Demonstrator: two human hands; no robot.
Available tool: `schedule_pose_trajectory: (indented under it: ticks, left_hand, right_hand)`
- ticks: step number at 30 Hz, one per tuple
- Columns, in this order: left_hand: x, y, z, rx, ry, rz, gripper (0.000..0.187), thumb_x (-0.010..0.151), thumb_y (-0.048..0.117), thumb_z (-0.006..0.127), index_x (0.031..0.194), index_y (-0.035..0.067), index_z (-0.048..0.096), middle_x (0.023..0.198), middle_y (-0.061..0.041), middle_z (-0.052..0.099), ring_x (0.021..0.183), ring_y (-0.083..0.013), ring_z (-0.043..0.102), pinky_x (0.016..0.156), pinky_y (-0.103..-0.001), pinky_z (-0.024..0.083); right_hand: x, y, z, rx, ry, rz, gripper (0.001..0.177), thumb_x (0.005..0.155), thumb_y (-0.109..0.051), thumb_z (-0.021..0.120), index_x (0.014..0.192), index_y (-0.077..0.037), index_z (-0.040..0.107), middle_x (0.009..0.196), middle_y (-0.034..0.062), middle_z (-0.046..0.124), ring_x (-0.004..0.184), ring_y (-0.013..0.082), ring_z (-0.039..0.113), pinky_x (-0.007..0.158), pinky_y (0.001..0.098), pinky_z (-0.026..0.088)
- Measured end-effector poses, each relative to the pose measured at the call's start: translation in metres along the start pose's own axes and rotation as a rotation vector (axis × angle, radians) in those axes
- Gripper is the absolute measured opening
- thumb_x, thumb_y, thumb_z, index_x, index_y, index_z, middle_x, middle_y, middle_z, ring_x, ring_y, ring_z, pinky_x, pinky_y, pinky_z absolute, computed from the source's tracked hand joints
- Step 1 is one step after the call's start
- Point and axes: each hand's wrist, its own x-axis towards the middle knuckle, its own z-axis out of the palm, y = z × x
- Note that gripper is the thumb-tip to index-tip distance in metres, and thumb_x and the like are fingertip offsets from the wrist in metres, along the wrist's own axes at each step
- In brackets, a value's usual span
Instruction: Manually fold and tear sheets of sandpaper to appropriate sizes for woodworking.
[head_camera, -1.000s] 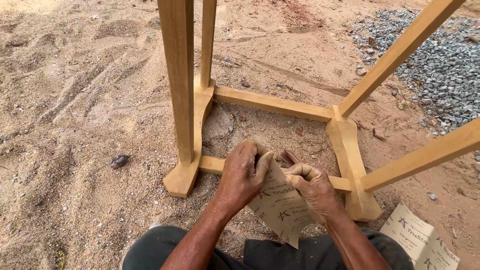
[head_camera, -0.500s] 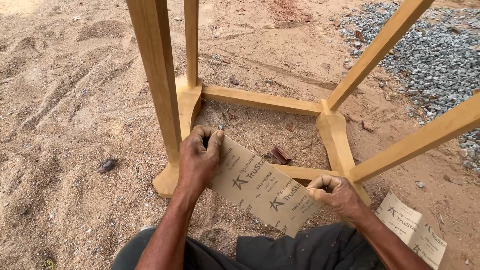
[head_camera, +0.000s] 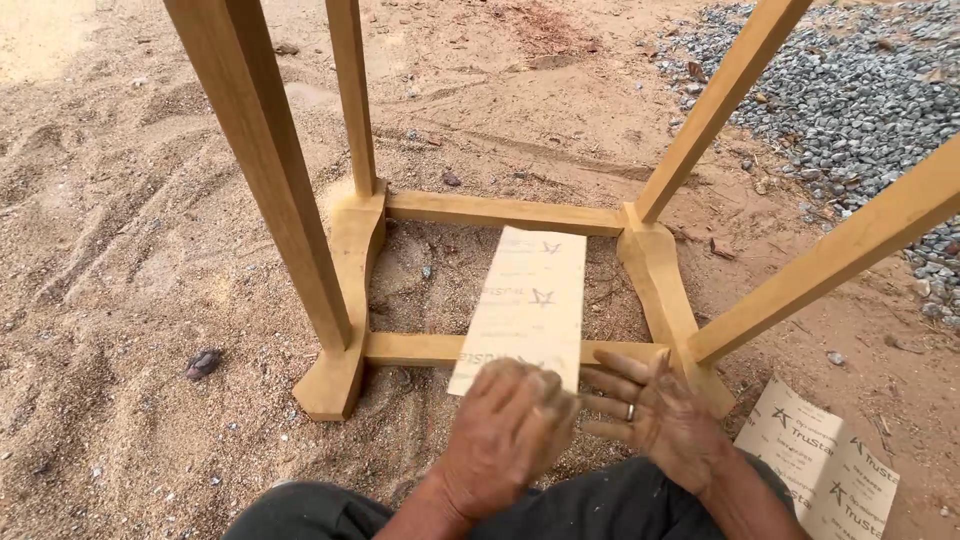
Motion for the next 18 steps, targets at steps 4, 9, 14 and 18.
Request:
schedule_pose_trajectory:
  ticks: [4,9,14,18]
  left_hand:
    - [-0.036,0.038,0.030,-0.097,-0.468,0.397,0.011,0.106,0.018,0.061,0.111,0.009,0.065,0.116,-0.007,0.064,0.125,-0.0238,0.063,0.122,-0.043,0.047]
    - [-0.009,0.024,0.034,0.016,-0.240,-0.005,0.037,0.103,0.033,0.064,0.115,-0.002,0.062,0.119,-0.017,0.064,0.118,-0.0316,0.061,0.109,-0.049,0.045]
    - [-0.008,-0.017,0.048,0.144,-0.140,-0.642,0.057,0.094,0.031,0.069,0.127,-0.013,0.055,0.122,-0.027,0.057,0.111,-0.0363,0.057,0.092,-0.049,0.050]
    - [-0.021,-0.023,0.051,-0.030,-0.231,-0.920,0.047,0.090,0.034,0.073,0.116,-0.003,0.060,0.109,-0.017,0.062,0.100,-0.0268,0.063,0.084,-0.044,0.057]
  right_hand:
    - [0.047,0.034,-0.011,0.345,-0.158,-0.070,0.036,0.097,-0.025,0.060,0.121,0.001,0.063,0.106,0.0104,0.074,0.093,0.0165,0.071,0.082,0.0324,0.060]
    - [0.094,0.087,-0.042,0.263,-0.120,-0.308,0.032,0.107,-0.023,0.061,0.122,0.006,0.060,0.105,0.0113,0.072,0.092,0.0165,0.066,0.080,0.0322,0.058]
    - [0.050,0.078,0.007,0.290,-0.228,-0.273,0.040,0.102,-0.026,0.054,0.130,0.002,0.062,0.112,0.0089,0.073,0.096,0.0141,0.069,0.083,0.0292,0.058]
    - [0.053,0.096,0.017,0.236,-0.226,-0.246,0.048,0.104,-0.032,0.050,0.138,0.001,0.059,0.120,0.0103,0.070,0.104,0.0142,0.066,0.090,0.0302,0.054]
